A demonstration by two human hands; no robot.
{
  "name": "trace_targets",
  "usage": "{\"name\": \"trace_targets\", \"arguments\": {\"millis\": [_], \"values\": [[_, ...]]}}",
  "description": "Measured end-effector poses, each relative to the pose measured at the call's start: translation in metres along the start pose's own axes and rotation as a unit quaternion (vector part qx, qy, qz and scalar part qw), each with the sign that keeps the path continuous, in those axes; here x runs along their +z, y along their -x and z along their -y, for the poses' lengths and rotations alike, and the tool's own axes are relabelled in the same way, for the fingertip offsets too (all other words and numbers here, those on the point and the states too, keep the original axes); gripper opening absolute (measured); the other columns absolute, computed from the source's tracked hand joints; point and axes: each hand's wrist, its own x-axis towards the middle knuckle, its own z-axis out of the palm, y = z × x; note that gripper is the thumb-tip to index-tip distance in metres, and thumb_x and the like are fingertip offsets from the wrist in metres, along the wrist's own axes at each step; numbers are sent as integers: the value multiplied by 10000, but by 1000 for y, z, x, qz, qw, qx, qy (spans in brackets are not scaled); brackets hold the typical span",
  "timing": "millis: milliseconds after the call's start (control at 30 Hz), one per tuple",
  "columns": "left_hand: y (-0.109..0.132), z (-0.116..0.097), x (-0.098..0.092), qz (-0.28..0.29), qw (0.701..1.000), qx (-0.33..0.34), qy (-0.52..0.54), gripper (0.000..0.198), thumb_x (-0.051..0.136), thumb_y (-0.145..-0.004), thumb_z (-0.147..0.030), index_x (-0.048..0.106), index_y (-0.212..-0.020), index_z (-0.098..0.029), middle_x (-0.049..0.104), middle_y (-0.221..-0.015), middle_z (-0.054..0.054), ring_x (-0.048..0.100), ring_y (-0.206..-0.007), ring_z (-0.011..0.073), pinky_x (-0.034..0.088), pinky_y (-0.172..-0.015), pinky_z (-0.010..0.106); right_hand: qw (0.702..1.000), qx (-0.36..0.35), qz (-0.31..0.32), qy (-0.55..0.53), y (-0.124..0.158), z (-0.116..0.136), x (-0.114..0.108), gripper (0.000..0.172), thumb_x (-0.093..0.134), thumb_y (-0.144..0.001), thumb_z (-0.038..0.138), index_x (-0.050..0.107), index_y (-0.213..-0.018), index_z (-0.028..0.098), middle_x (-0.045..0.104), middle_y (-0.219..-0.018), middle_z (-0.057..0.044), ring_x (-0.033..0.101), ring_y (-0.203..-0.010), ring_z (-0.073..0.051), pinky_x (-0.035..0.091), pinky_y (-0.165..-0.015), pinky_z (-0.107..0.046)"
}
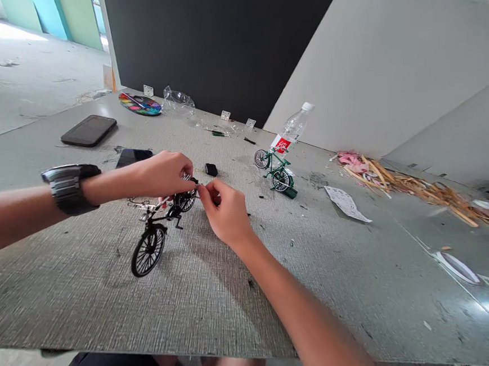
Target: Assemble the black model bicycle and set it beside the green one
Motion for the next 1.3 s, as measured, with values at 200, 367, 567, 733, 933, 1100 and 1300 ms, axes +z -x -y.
{"name": "trace_targets", "arguments": {"millis": [200,367,567,733,933,1100,1300], "values": [[1,5,0,-5,1000,0,9,199,514,-771,-341,634,-785,-183,627,-548,8,629,-429,150,390,-448,230,998,-20,50,-18,0,-2,-7,195,460,-870,173,502,-1059,197,511,-814,7,510,-713,-137,414,-669,-289],[2,12,1,-1,999,-5,36,185,526,-767,-326,638,-800,-182,631,-530,-2,629,-418,150,407,-460,227,994,-9,74,-74,-1,-5,-8,369,517,-902,220,445,-1264,213,564,-911,-9,548,-744,-140,462,-708,-304],[-2,26,10,24,993,-3,113,196,536,-778,-346,632,-829,-184,634,-578,0,630,-428,149,391,-431,231,994,-2,29,-103,-3,-4,-7,527,610,-892,283,371,-1360,244,622,-927,-21,602,-841,-167,494,-774,-327],[-8,37,18,44,980,4,193,182,549,-806,-356,608,-811,-184,580,-566,-10,623,-459,153,402,-432,240,998,-40,25,-46,-4,-1,-8,260,441,-956,224,413,-1215,217,556,-1010,-61,577,-898,-166,492,-795,-329],[-10,49,28,73,949,7,307,192,539,-863,-335,620,-912,-168,569,-678,-6,574,-558,122,466,-499,243,995,-36,12,-90,-6,-1,-14,301,574,-925,286,435,-1188,235,674,-943,-32,656,-874,-172,528,-834,-344],[-9,45,35,87,933,-12,349,191,521,-884,-333,601,-963,-178,565,-672,-15,548,-535,105,485,-510,245,997,-34,-18,-74,-9,-1,-13,178,607,-915,351,529,-1047,261,716,-909,-7,687,-848,-163,546,-831,-333],[-14,44,40,84,933,-11,350,195,530,-883,-324,605,-975,-169,589,-701,-2,519,-532,96,512,-523,242,997,-61,-17,-43,-10,2,-14,238,444,-1001,324,615,-1160,276,729,-1048,-26,684,-917,-163,534,-866,-347]]}}
